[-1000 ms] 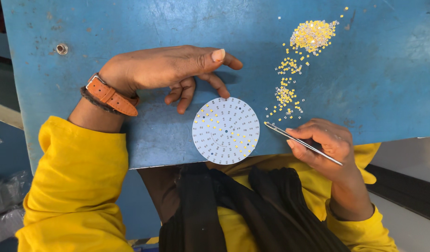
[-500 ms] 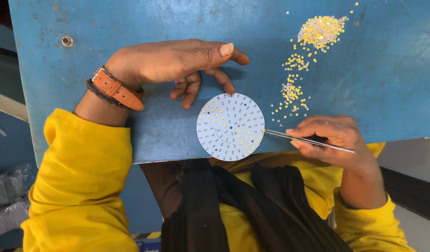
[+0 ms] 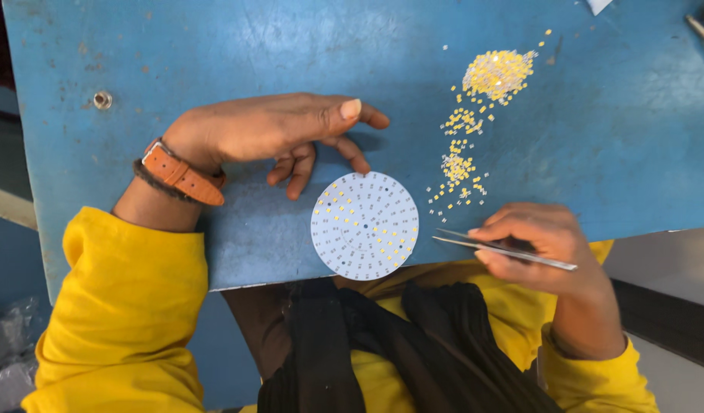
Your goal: The person uses tweezers to pick up small yellow LED components from a pile on a blue workbench and places them into designated spots on a circular LED board. The person repeats this process continuously, filling the board with LEDs.
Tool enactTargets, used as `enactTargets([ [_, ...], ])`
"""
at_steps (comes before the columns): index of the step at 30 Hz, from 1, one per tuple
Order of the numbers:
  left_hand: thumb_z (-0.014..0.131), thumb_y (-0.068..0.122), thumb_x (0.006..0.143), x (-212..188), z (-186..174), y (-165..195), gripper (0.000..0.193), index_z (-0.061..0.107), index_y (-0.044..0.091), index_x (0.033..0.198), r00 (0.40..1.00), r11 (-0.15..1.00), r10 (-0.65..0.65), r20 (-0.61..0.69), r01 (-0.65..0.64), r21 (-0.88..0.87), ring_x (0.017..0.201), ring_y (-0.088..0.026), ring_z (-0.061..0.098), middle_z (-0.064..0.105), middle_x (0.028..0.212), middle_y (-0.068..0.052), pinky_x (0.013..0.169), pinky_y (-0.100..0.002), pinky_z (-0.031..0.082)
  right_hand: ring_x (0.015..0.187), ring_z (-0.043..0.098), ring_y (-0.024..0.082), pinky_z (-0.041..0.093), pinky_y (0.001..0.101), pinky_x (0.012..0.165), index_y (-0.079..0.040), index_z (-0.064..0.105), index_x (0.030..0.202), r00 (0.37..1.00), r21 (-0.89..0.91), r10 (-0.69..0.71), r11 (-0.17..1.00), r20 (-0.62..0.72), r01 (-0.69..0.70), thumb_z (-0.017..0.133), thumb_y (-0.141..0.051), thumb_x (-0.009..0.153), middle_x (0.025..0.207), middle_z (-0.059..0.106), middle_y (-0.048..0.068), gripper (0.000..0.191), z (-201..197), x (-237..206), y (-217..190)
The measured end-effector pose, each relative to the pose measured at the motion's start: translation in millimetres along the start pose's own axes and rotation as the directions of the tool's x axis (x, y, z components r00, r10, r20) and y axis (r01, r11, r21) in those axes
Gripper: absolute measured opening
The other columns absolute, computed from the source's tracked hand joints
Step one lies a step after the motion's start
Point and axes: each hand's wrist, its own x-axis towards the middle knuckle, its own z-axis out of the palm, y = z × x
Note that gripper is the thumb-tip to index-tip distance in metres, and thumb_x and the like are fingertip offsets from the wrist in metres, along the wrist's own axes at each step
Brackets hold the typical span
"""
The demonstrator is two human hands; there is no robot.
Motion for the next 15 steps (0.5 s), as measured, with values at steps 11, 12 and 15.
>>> enactTargets([
  [11, 0.033, 0.072, 0.087, 0.1, -0.5, -0.2, 0.088, 0.045, 0.015, 0.153, 1.000, 0.999, -0.019, 0.007, 0.019, -0.026, 0.046, -0.018, 0.068, 0.078, 0.116, -0.015, 0.036, -0.027, 0.047, 0.058, 0.056, 0.013, 0.039, 0.0258, 0.055, 0.001, 0.072, 0.094, 0.970, -0.102, 0.080, 0.989, -0.230, -0.106, 0.077, -0.005, 0.079, 0.077, 0.067, 0.008, 0.018, 10.6, 7.2, 4.7],
  [12, 0.034, 0.072, 0.088, -0.1, -0.7, -0.1, 0.088, 0.045, 0.015, 0.153, 1.000, 1.000, -0.018, 0.004, 0.018, -0.026, 0.046, -0.018, 0.068, 0.078, 0.116, -0.015, 0.036, -0.027, 0.047, 0.060, 0.058, 0.013, 0.040, 0.0255, 0.056, 0.001, 0.072, 0.095, 0.973, -0.092, 0.070, 0.991, -0.222, -0.092, 0.077, -0.005, 0.079, 0.078, 0.067, 0.008, 0.018, 10.3, 8.3, 4.0],
  [15, 0.034, 0.073, 0.088, -0.4, -0.3, -0.5, 0.088, 0.046, 0.015, 0.153, 1.000, 0.999, -0.017, 0.002, 0.017, -0.029, 0.046, -0.018, 0.068, 0.078, 0.116, -0.015, 0.036, -0.026, 0.047, 0.066, 0.061, 0.012, 0.044, 0.0250, 0.060, 0.000, 0.071, 0.097, 0.979, -0.074, 0.044, 0.995, -0.201, -0.060, 0.077, -0.005, 0.081, 0.081, 0.067, 0.007, 0.018, 9.6, 10.1, 2.3],
])
